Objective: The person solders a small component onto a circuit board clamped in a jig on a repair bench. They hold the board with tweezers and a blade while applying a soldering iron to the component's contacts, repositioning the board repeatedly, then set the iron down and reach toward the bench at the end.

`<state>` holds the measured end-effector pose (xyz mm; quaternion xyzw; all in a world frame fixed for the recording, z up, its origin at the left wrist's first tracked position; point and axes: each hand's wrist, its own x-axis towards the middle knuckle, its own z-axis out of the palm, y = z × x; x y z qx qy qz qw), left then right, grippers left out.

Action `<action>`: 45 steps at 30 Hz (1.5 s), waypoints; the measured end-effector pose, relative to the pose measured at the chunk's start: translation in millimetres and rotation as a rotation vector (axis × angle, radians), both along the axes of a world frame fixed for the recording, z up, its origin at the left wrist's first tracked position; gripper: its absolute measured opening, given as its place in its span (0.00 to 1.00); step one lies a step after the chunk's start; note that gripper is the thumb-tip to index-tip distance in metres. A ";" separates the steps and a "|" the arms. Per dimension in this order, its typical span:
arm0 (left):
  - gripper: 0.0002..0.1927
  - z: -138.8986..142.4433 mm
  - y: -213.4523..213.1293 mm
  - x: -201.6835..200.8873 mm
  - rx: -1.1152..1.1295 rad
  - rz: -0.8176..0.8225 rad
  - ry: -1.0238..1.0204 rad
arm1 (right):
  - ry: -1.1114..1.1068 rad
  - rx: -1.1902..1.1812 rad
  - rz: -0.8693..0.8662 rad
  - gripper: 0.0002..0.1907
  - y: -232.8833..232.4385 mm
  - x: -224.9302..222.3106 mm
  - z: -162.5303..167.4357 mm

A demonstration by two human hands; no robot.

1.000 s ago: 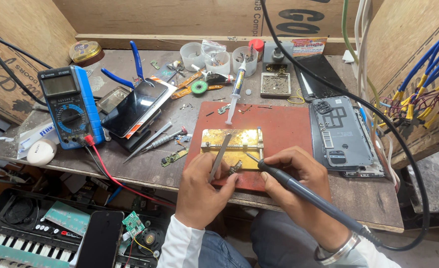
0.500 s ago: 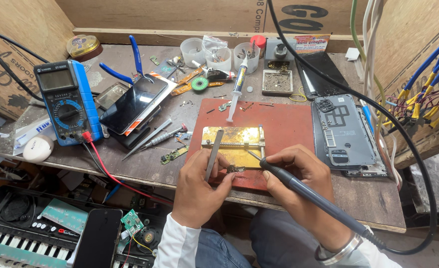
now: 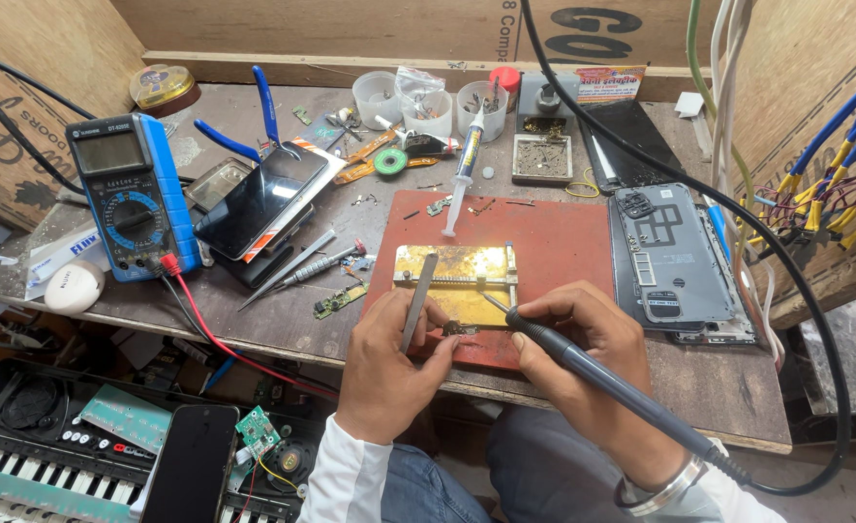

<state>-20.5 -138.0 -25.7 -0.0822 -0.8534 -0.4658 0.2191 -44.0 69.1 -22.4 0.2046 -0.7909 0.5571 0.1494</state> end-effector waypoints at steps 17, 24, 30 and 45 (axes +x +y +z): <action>0.13 -2.2 0.3 2.5 -0.044 0.007 0.031 | -0.025 0.009 0.007 0.11 0.7 2.3 -2.8; 0.13 -1.3 0.6 3.2 -0.044 0.008 0.029 | -0.037 0.005 0.005 0.10 0.4 2.7 -2.2; 0.12 -0.9 0.1 2.9 -0.050 0.008 0.041 | -0.016 -0.005 -0.001 0.10 -0.8 2.6 -3.5; 0.12 -9.2 -2.0 6.9 -0.009 -0.024 0.029 | 0.077 0.020 0.033 0.08 1.8 8.1 -10.3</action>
